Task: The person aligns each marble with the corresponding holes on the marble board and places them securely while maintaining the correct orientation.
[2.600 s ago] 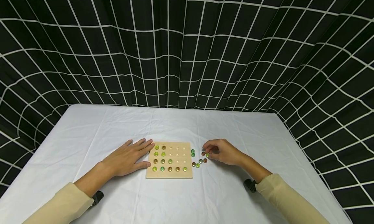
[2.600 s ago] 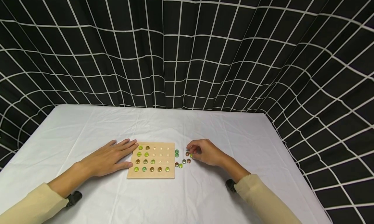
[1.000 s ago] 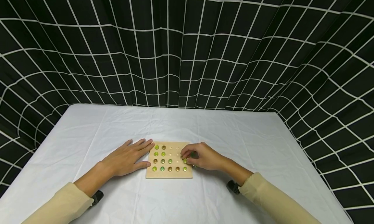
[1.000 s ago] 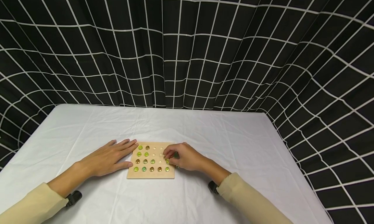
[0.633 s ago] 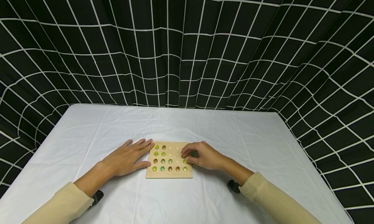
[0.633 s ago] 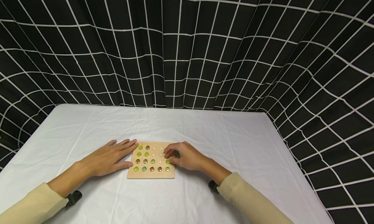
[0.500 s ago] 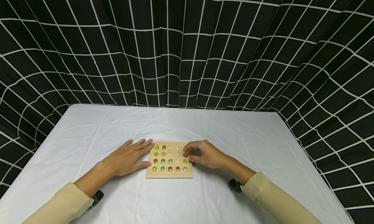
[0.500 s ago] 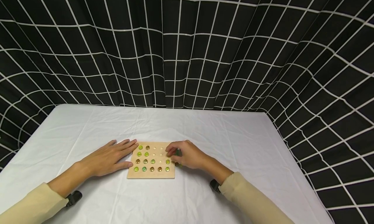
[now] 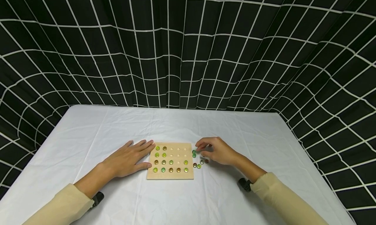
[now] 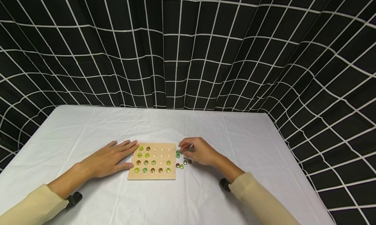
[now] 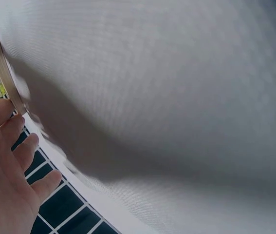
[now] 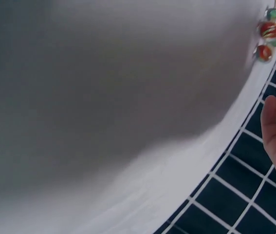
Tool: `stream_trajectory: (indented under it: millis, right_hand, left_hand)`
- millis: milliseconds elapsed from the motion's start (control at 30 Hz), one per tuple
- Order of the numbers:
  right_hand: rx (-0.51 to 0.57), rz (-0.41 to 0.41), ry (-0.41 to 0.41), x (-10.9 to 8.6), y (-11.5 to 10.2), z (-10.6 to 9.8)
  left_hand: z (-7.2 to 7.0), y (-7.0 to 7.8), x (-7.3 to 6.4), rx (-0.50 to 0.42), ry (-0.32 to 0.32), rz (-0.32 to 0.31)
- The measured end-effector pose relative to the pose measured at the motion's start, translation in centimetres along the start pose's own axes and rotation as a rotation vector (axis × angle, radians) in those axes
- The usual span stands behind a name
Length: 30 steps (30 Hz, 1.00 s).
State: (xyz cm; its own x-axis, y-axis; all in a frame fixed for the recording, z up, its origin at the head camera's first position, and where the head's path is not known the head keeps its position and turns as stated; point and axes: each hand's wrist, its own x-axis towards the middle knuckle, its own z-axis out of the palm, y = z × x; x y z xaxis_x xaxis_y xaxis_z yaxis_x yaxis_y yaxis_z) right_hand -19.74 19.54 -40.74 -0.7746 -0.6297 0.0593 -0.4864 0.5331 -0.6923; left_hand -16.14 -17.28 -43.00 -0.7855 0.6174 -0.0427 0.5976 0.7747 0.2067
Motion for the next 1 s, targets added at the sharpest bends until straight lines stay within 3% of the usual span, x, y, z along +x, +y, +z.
stream_trajectory:
  millis: [433, 1000]
  right_hand:
    - [0.005, 0.090, -0.031, -0.7, 1.1, -0.5]
    - [-0.026, 0.077, -0.042, -0.8, 1.8, -0.2]
  left_hand:
    - [0.1, -0.1, 0.1, 0.003, 0.005, 0.003]
    - [0.1, 0.0, 0.0, 0.010, 0.013, 0.012]
